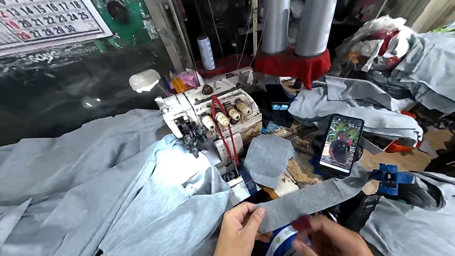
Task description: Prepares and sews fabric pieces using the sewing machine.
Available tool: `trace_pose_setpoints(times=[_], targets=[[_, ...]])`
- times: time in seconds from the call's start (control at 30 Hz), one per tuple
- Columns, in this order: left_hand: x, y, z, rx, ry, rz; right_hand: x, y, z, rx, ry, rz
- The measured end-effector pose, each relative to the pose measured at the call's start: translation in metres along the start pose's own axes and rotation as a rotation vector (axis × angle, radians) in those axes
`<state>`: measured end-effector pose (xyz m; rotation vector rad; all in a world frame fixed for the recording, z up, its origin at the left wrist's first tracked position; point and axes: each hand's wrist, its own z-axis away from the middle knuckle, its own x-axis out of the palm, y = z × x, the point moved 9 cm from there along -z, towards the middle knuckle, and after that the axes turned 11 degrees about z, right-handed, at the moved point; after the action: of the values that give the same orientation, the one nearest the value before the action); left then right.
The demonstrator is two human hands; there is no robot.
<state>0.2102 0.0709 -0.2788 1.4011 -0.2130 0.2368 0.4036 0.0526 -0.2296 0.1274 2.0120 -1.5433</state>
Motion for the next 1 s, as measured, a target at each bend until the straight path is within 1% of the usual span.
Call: trace_pose_setpoints(times=[0.03, 0.1, 0.2, 0.3, 0.37, 0.43, 0.5, 0.57, 0.63, 0.73, 0.8, 0.87, 0.93, 1.0], targets=[[0.003, 0.003, 0.0, 0.005, -0.008, 0.026, 0.003, -0.002, -0.02, -0.05, 0.073, 0.075], [0.007, 0.007, 0.0, -0.005, -0.018, 0.086, 0.021, 0.008, -0.052, -0.077, 0.142, 0.141], [0.004, 0.011, 0.002, -0.013, -0.018, 0.13, 0.03, 0.019, -0.069, -0.048, 0.162, 0.065], [0.002, 0.007, 0.006, -0.017, -0.025, 0.126, 0.027, 0.018, -0.064, -0.034, 0.122, -0.032], [0.005, 0.005, 0.006, 0.009, -0.005, 0.078, 0.025, 0.012, -0.06, 0.001, 0.057, -0.028], [0.008, 0.008, 0.003, 0.049, 0.018, 0.027, 0.022, 0.007, -0.056, 0.075, -0.019, -0.004], [0.013, 0.017, 0.001, 0.079, 0.033, -0.019, 0.018, 0.008, -0.055, 0.052, -0.04, 0.009], [0.018, 0.024, 0.0, 0.088, 0.033, -0.063, 0.012, 0.009, -0.055, 0.005, 0.021, 0.021], [0.022, 0.029, 0.0, 0.098, 0.025, -0.091, 0.005, 0.01, -0.057, 0.004, 0.081, 0.023], [0.025, 0.025, -0.002, 0.126, -0.003, -0.089, 0.002, 0.012, -0.061, 0.036, 0.106, -0.014], [0.024, 0.023, -0.003, 0.145, 0.025, -0.093, 0.007, 0.021, -0.062, -0.021, 0.112, -0.086], [0.021, 0.027, -0.004, 0.173, 0.069, -0.124, 0.007, 0.026, -0.062, -0.037, 0.099, -0.166], [0.017, 0.043, -0.001, 0.251, 0.119, -0.195, -0.007, 0.024, -0.061, -0.021, 0.097, -0.262], [0.013, 0.066, 0.007, 0.377, 0.171, -0.318, -0.035, 0.017, -0.061, -0.043, 0.141, -0.298]])
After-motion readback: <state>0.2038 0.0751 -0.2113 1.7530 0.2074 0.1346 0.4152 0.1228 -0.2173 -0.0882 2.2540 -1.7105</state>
